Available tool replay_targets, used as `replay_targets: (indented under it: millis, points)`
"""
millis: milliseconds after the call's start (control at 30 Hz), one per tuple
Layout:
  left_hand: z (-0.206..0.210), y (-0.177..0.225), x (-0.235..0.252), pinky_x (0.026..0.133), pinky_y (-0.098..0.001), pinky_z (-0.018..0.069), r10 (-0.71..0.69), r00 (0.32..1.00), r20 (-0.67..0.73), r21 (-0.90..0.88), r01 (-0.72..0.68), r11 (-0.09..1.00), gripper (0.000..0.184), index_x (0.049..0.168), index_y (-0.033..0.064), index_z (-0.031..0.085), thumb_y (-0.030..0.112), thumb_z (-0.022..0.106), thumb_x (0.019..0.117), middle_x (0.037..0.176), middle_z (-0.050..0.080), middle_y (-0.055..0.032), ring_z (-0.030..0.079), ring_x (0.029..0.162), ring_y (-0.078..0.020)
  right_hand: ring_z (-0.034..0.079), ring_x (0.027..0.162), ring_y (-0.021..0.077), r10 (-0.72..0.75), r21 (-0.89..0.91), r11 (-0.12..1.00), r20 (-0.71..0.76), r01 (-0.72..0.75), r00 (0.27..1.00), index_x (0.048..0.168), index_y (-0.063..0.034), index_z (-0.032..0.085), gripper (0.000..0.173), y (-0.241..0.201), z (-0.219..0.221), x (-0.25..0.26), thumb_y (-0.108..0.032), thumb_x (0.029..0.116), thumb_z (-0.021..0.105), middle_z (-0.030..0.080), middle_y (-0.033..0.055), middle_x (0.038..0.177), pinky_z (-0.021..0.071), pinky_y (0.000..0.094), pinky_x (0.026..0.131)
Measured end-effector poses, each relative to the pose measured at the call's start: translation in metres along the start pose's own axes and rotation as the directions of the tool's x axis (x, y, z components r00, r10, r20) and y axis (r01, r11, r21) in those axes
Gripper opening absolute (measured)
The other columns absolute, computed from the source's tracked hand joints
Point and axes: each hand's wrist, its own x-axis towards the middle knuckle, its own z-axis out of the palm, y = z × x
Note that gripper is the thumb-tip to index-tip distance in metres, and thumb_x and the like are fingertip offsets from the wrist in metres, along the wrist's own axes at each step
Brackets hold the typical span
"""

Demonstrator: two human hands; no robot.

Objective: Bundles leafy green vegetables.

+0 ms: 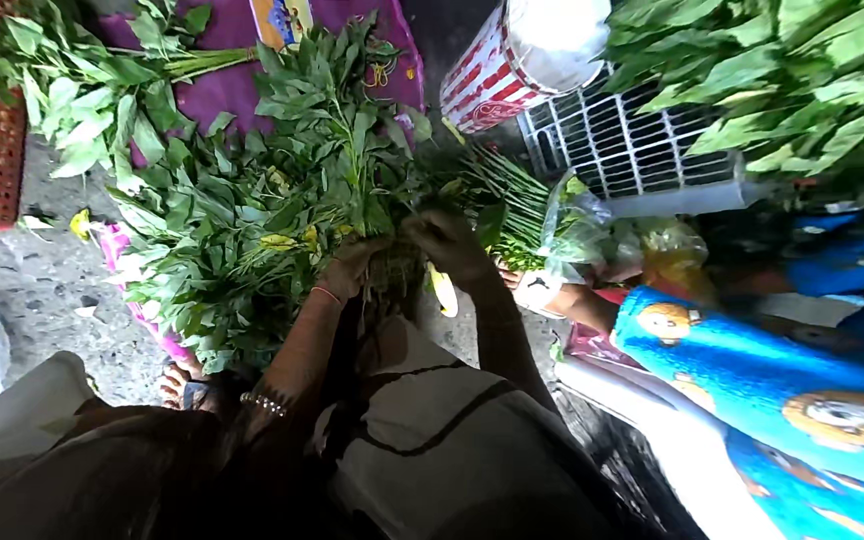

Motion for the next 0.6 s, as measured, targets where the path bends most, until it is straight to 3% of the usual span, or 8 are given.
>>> replay_targets:
  millis: [100,133,200,267,333,433,533,600]
  points:
    - [-0.007,-0.006,0.000,0.088,-0.0416,0.0544,-0.042,0.999,-0.003,0.064,0.042,0.997,0.040,0.144,0.0087,0.048,0.023,0.055,0.1068,0.124,0.063,-0.0118,0.062,0.101,-0.0203,0.045,0.054,0.0115,-0.026,0.072,0.997,-0.100,0.034,0.995,0.131,-0.0114,0.064,0.034,-0.021,-0.031,-0.014,-0.030,0.1090,0.047,0.059,0.0048,0.081,0.0410,0.0297,0.048]
    - [-0.008,-0.010,0.000,0.077,-0.0394,0.0579,-0.035,0.999,0.028,0.021,0.034,0.999,0.039,0.141,0.0118,0.048,0.029,0.053,0.1068,0.113,0.066,-0.0091,0.065,0.088,-0.0185,0.041,0.050,0.0084,-0.048,0.085,0.995,-0.151,0.061,0.987,0.131,-0.0125,0.064,0.034,-0.029,-0.043,-0.022,-0.030,0.1092,0.045,0.054,0.0007,0.074,0.0384,0.0265,0.045]
    - [-0.012,-0.020,-0.001,0.062,-0.0334,0.0546,-0.018,0.993,0.117,-0.079,0.027,0.997,0.038,0.132,0.0175,0.055,0.042,0.053,0.1035,0.097,0.066,-0.0037,0.060,0.069,-0.0142,0.039,0.047,0.0047,-0.115,0.097,0.984,-0.271,0.146,0.956,0.131,-0.0141,0.065,0.035,-0.039,-0.064,-0.037,-0.030,0.1088,0.044,0.049,-0.0057,0.067,0.0367,0.0228,0.043]
    - [-0.009,-0.023,-0.002,0.044,-0.0231,0.0417,0.000,0.983,0.184,-0.134,0.025,0.991,0.035,0.100,0.0201,0.057,0.054,0.052,0.1016,0.070,0.052,0.0044,0.043,0.049,-0.0067,0.039,0.047,0.0014,-0.151,0.043,0.983,-0.381,0.180,0.912,0.127,-0.0139,0.067,0.034,-0.038,-0.069,-0.045,-0.032,0.1094,0.044,0.047,-0.0100,0.065,0.0370,0.0201,0.043]
    - [-0.004,-0.016,-0.006,0.039,-0.0204,0.0303,0.002,0.972,0.235,-0.142,0.033,0.989,0.048,0.073,0.0207,0.048,0.060,0.054,0.0993,0.055,0.035,0.0079,0.030,0.041,-0.0047,0.049,0.052,0.0154,-0.119,-0.244,0.969,-0.343,0.034,0.932,0.127,-0.0078,0.066,0.034,-0.028,-0.064,-0.046,-0.030,0.1093,0.046,0.055,0.0045,0.071,0.0452,0.0337,0.048]
    - [0.007,0.010,-0.018,0.036,-0.0170,0.0250,0.058,0.946,0.318,-0.235,0.020,0.972,0.034,0.075,0.0219,0.048,0.041,0.055,0.1031,0.054,0.032,0.0092,0.027,0.039,-0.0022,0.066,0.104,0.0460,0.167,-0.490,0.848,-0.112,-0.200,0.980,0.141,-0.0053,0.058,0.052,-0.023,-0.060,-0.043,-0.035,0.0998,0.067,0.068,0.0252,0.120,0.0493,0.0705,0.087]
    - [0.007,0.027,-0.019,0.033,-0.0115,0.0269,0.253,0.818,0.517,-0.498,0.047,0.866,0.023,0.118,0.0165,0.059,0.016,0.039,0.1067,0.052,0.038,0.0129,0.031,0.036,0.0035,0.069,0.111,0.0205,-0.121,-0.181,0.980,-0.180,0.088,0.976,0.139,-0.0058,0.059,0.040,-0.059,-0.089,-0.054,-0.024,0.1039,0.058,0.065,0.0107,0.134,0.0597,0.0401,0.092]
    - [0.007,0.028,-0.022,0.036,-0.0141,0.0276,0.164,0.909,0.382,-0.395,0.000,0.919,0.019,0.100,0.0180,0.061,0.022,0.044,0.1065,0.054,0.042,0.0104,0.032,0.038,0.0012,0.068,0.112,0.0114,-0.249,0.126,0.952,-0.214,0.279,0.945,0.134,-0.0039,0.059,0.033,-0.115,-0.125,-0.066,-0.010,0.1058,0.043,0.066,0.0036,0.131,0.0592,0.0267,0.093]
